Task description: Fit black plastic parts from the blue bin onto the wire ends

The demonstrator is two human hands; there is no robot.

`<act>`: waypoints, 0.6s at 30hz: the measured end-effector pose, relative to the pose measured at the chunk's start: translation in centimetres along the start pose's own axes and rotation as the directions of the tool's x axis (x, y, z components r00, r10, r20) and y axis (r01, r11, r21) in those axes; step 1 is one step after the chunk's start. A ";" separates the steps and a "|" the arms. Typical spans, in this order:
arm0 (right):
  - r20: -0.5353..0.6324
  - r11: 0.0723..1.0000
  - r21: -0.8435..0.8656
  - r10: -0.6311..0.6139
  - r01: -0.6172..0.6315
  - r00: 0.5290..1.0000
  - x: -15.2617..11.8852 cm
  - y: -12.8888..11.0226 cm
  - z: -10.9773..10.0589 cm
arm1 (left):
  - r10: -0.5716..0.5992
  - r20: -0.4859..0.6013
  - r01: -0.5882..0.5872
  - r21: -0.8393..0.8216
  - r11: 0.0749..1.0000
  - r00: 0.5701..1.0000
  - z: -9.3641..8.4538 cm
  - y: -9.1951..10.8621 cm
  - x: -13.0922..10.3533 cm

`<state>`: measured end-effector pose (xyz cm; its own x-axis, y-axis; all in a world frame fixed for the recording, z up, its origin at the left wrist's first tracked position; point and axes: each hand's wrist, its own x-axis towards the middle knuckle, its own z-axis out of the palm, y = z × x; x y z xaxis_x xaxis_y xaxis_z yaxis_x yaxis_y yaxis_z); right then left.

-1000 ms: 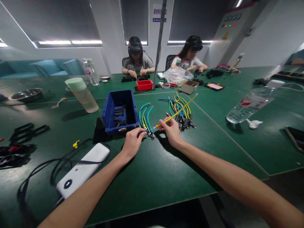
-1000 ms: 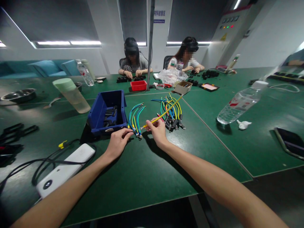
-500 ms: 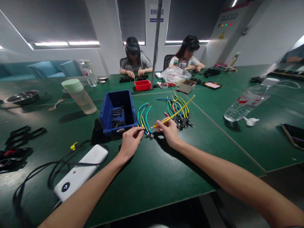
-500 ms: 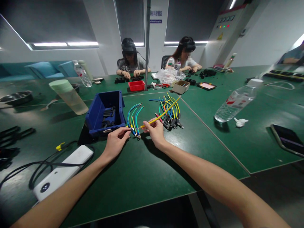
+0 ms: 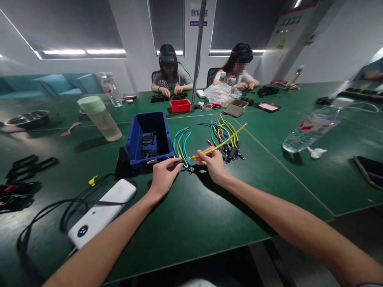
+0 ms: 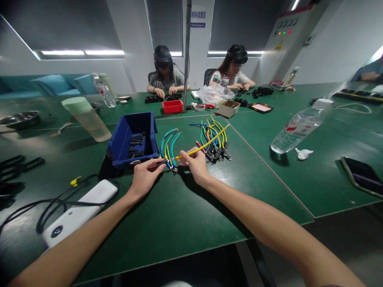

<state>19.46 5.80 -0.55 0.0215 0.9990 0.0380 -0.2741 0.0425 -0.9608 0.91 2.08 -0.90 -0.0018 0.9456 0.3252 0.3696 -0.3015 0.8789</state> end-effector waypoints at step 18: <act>0.055 0.999 -0.008 0.040 -0.039 0.998 0.1 -0.4 0.0 | 0.003 0.008 -0.003 -0.017 1.000 1.000 -0.1 0.4 -0.1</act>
<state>19.55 5.86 -0.14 -0.0421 0.9990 0.0147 -0.2666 0.0029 -0.9638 1.02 1.80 -0.55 0.0067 0.9456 0.3252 0.3536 -0.3064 0.8838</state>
